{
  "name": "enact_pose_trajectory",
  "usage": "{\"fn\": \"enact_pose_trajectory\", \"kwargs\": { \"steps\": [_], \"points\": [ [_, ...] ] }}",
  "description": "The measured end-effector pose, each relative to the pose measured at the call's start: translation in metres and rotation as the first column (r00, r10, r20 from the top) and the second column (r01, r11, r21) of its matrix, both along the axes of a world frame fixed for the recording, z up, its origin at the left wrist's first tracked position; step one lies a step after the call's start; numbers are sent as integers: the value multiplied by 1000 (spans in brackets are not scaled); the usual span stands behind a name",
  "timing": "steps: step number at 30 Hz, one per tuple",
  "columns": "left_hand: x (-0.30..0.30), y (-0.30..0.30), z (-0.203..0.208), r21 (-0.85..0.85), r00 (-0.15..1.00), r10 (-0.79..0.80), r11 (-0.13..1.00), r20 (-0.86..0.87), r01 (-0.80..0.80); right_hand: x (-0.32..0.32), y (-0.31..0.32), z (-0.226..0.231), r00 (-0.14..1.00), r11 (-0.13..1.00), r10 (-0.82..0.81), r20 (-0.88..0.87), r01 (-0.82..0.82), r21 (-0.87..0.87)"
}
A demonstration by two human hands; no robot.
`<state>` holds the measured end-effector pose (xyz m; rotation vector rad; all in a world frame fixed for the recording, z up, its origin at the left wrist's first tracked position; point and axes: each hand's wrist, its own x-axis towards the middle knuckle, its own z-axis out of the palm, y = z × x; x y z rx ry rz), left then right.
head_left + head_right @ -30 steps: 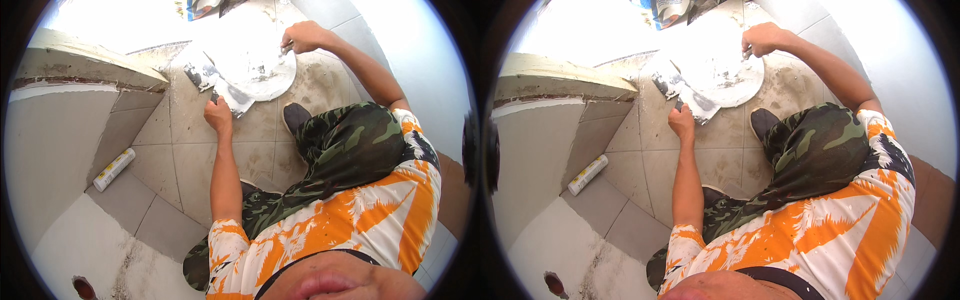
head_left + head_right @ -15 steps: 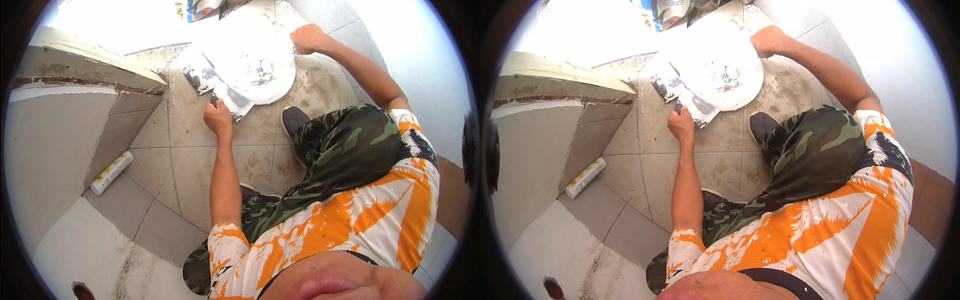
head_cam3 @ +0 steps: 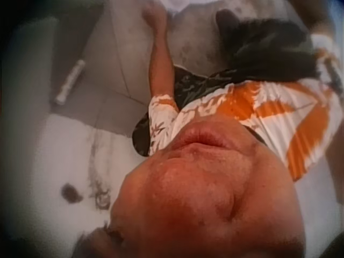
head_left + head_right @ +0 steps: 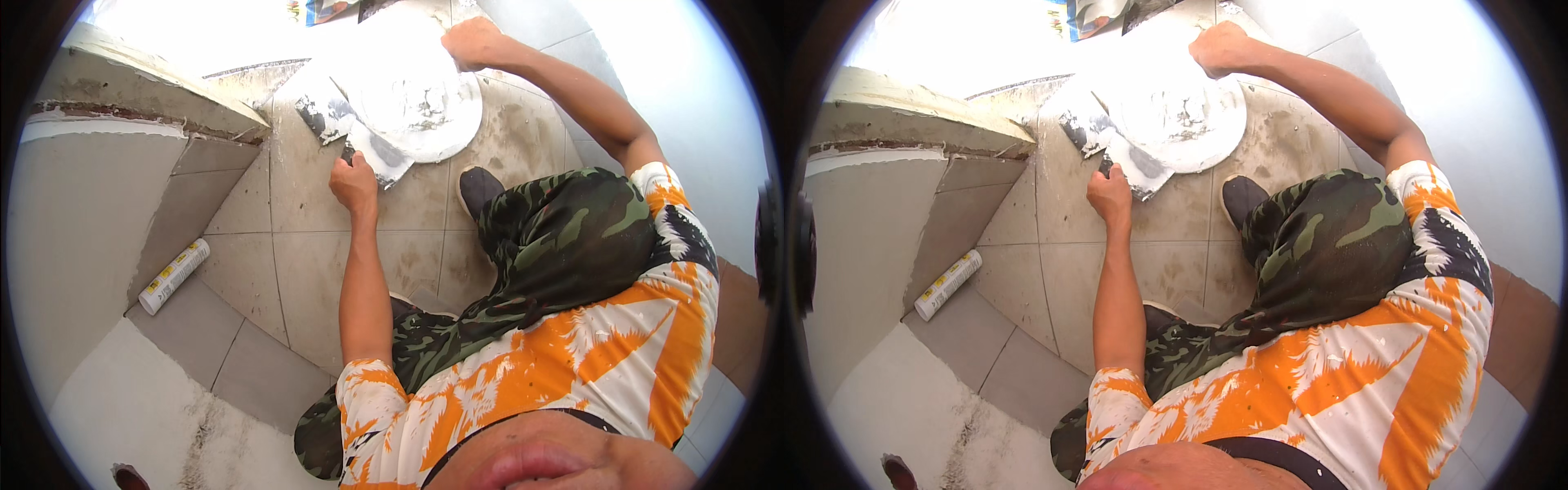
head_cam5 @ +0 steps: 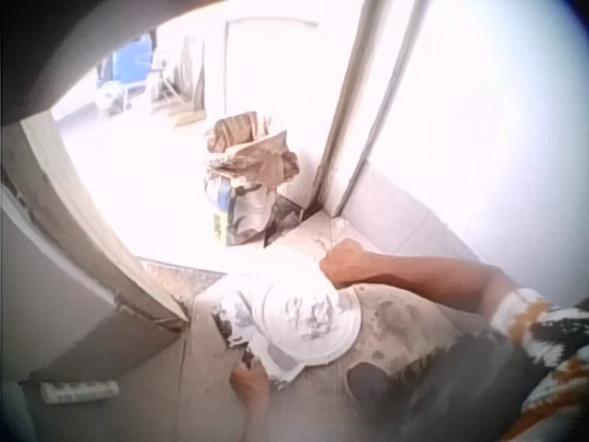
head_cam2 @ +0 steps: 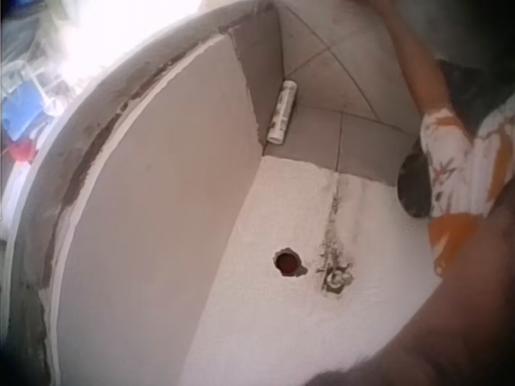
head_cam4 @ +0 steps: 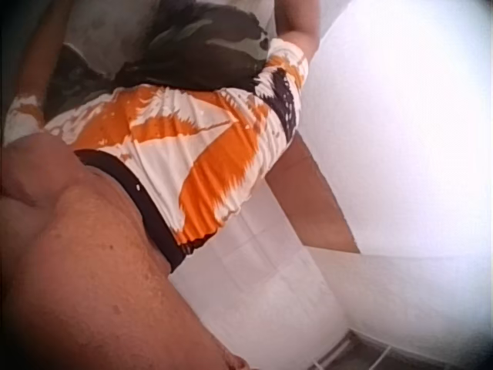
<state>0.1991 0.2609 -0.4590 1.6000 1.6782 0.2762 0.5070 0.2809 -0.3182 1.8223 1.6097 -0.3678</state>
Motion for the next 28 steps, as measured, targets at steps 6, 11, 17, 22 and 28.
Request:
{"fn": "enact_pose_trajectory", "kwargs": {
  "steps": [6,11,17,22,28],
  "points": [
    [6,0,-3,36,997,33,999,71,-35,-35,-63,-2,998,986,63,-15,-60,155],
    [0,1,-6,28,998,22,999,62,-24,-53,-79,30,999,993,13,-40,-8,117],
    [5,1,-7,14,997,11,1000,80,-12,-23,-67,42,944,946,-316,-95,321,42],
    [-1,0,-10,24,1000,-9,1000,21,8,5,-87,16,801,855,-451,-393,514,66],
    [0,3,-1,-20,998,31,999,52,-30,14,-98,22,539,666,-703,-465,728,-163]
  ]
}}
